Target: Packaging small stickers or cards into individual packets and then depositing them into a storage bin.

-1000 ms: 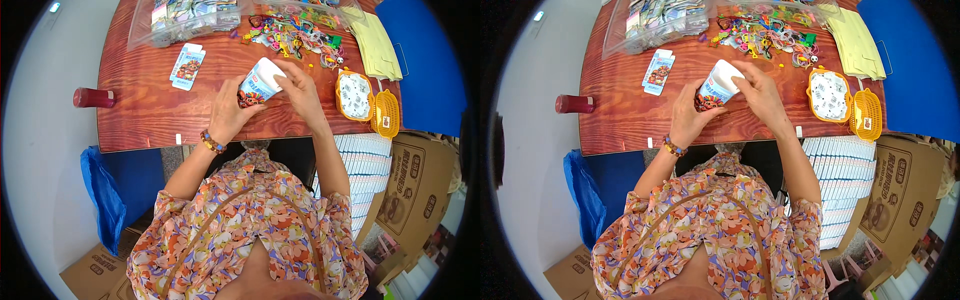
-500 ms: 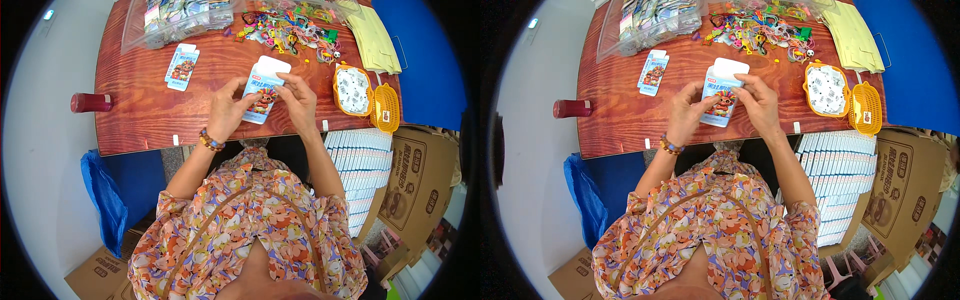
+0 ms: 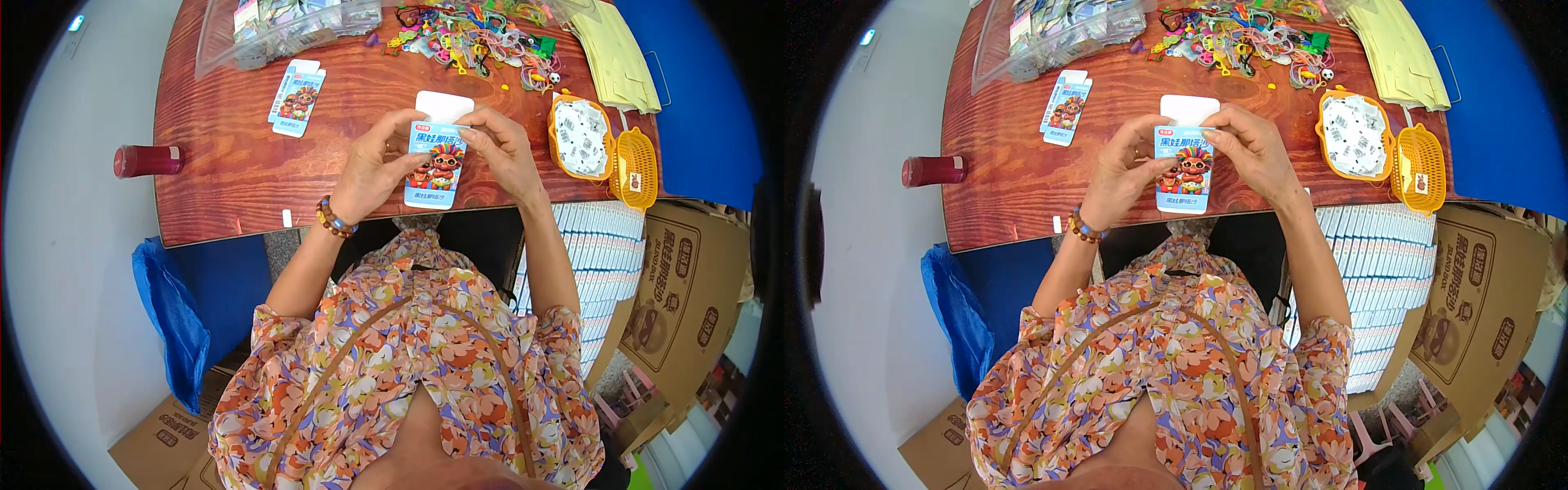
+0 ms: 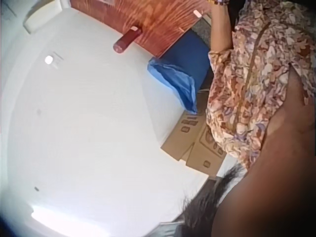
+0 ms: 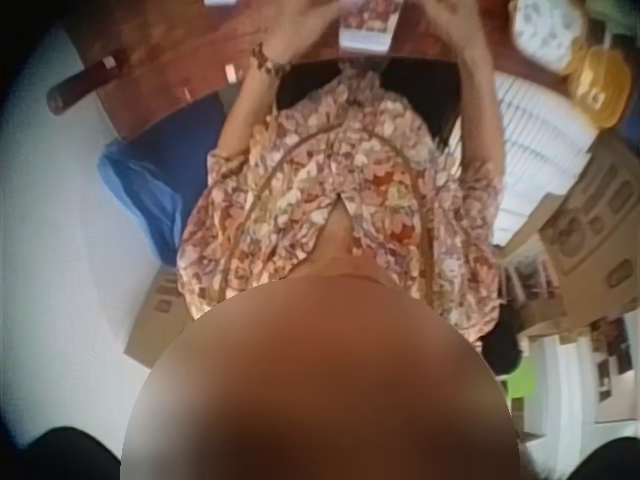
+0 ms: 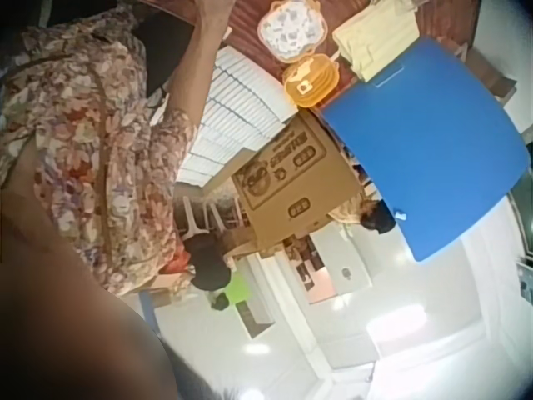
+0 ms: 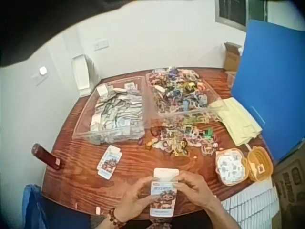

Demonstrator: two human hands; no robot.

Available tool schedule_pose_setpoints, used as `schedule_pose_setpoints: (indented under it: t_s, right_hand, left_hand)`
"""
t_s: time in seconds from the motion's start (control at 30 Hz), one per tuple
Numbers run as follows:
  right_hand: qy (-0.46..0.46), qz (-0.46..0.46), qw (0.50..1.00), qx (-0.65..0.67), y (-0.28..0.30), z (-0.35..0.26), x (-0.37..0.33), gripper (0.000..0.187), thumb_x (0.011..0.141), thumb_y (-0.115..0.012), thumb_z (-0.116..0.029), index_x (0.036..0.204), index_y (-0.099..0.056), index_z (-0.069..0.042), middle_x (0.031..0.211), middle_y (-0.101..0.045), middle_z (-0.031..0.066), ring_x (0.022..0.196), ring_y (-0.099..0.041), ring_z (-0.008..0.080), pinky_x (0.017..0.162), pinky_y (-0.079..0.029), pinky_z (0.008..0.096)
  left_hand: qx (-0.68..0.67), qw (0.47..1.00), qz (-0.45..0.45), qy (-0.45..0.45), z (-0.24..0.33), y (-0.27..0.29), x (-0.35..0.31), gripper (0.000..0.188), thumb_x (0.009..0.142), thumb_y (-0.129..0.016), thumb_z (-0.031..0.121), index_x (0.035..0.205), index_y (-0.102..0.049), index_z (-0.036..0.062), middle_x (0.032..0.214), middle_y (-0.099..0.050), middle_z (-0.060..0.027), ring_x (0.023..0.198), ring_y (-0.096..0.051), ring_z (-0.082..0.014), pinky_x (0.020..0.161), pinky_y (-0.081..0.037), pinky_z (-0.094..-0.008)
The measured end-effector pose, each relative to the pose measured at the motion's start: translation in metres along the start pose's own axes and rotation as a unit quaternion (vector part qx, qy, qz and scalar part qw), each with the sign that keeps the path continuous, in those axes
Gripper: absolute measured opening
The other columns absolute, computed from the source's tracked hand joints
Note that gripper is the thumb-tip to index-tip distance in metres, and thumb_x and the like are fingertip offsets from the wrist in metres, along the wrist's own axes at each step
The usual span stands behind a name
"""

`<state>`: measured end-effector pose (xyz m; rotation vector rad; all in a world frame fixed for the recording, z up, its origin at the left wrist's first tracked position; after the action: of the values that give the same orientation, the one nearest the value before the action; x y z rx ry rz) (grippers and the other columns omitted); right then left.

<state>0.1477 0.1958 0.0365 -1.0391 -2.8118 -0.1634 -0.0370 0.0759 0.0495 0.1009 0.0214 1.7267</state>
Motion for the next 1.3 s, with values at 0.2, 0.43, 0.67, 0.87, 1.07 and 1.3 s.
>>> schedule_pose_setpoints:
  t_s: [0.2, 0.43, 0.67, 0.87, 1.07, 1.3]
  right_hand:
    - [0.012, 0.046, 0.998, -0.047, -0.017, -0.022, -0.006, 0.017, 0.099, -0.056, -0.007, 0.114, -0.061, -0.001, 0.098, -0.063, 0.0031, 0.089, -0.058, 0.0072, 0.077, -0.047, 0.0221]
    - [-0.079, 0.088, 0.993, 0.016, -0.006, -0.039, 0.002, 0.020, 0.101, -0.056, -0.016, 0.113, -0.063, -0.002, 0.097, -0.064, 0.0012, 0.086, -0.059, 0.0051, 0.073, -0.048, 0.0209]
    - [-0.169, -0.024, 0.983, 0.065, 0.010, -0.046, 0.002, 0.019, 0.096, -0.062, -0.008, 0.112, -0.065, 0.001, 0.104, -0.068, 0.0036, 0.095, -0.065, 0.0092, 0.083, -0.055, 0.0263]
    - [-0.139, -0.083, 0.986, -0.031, 0.016, -0.057, 0.006, 0.022, 0.093, -0.064, -0.005, 0.112, -0.070, 0.002, 0.099, -0.073, 0.0054, 0.090, -0.068, 0.0108, 0.080, -0.055, 0.0253]
    - [-0.137, -0.072, 0.981, -0.121, 0.015, -0.059, 0.004, 0.019, 0.090, -0.067, -0.003, 0.107, -0.072, 0.002, 0.097, -0.074, 0.0075, 0.090, -0.068, 0.0118, 0.081, -0.055, 0.0260]
    - [-0.042, -0.078, 0.963, -0.254, 0.006, -0.070, -0.003, 0.021, 0.088, -0.068, -0.003, 0.109, -0.071, 0.001, 0.102, -0.075, 0.0101, 0.097, -0.071, 0.0195, 0.086, -0.055, 0.0296]
  left_hand:
    - [-0.111, 0.993, -0.001, 0.035, -0.005, -0.003, -0.005, 0.045, 0.086, -0.069, -0.004, 0.127, -0.054, 0.0057, 0.104, -0.066, -0.0059, 0.088, -0.065, -0.0090, 0.075, -0.054, -0.0244]
    - [-0.035, 0.999, 0.024, -0.006, 0.003, -0.014, -0.015, 0.045, 0.087, -0.069, -0.003, 0.128, -0.054, 0.0064, 0.102, -0.066, -0.0058, 0.087, -0.065, -0.0093, 0.074, -0.055, -0.0253]
    - [-0.081, 0.996, -0.022, 0.015, 0.004, -0.011, -0.017, 0.047, 0.088, -0.068, -0.001, 0.131, -0.051, 0.0072, 0.106, -0.064, -0.0049, 0.088, -0.063, -0.0097, 0.075, -0.054, -0.0254]
    - [-0.074, 0.997, -0.022, 0.001, 0.003, -0.013, -0.016, 0.057, 0.086, -0.071, 0.001, 0.134, -0.041, 0.0080, 0.103, -0.063, -0.0071, 0.087, -0.063, -0.0127, 0.074, -0.054, -0.0266]
    - [0.003, 0.999, -0.039, -0.001, 0.004, -0.011, -0.013, 0.062, 0.084, -0.073, 0.002, 0.135, -0.038, 0.0082, 0.100, -0.063, -0.0110, 0.086, -0.066, -0.0172, 0.074, -0.055, -0.0306]
    - [0.039, 0.998, -0.038, 0.032, 0.006, -0.014, -0.013, 0.064, 0.082, -0.074, 0.003, 0.137, -0.040, 0.0087, 0.098, -0.064, -0.0113, 0.086, -0.068, -0.0181, 0.075, -0.055, -0.0313]
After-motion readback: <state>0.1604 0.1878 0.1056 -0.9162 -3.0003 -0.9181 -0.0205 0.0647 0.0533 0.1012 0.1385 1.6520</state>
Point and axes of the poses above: each hand's wrist, its own x-axis towards the middle knuckle, its own y-axis out of the back of the hand, z = x × y, the point moved 1 cm from there along x, towards the middle knuckle
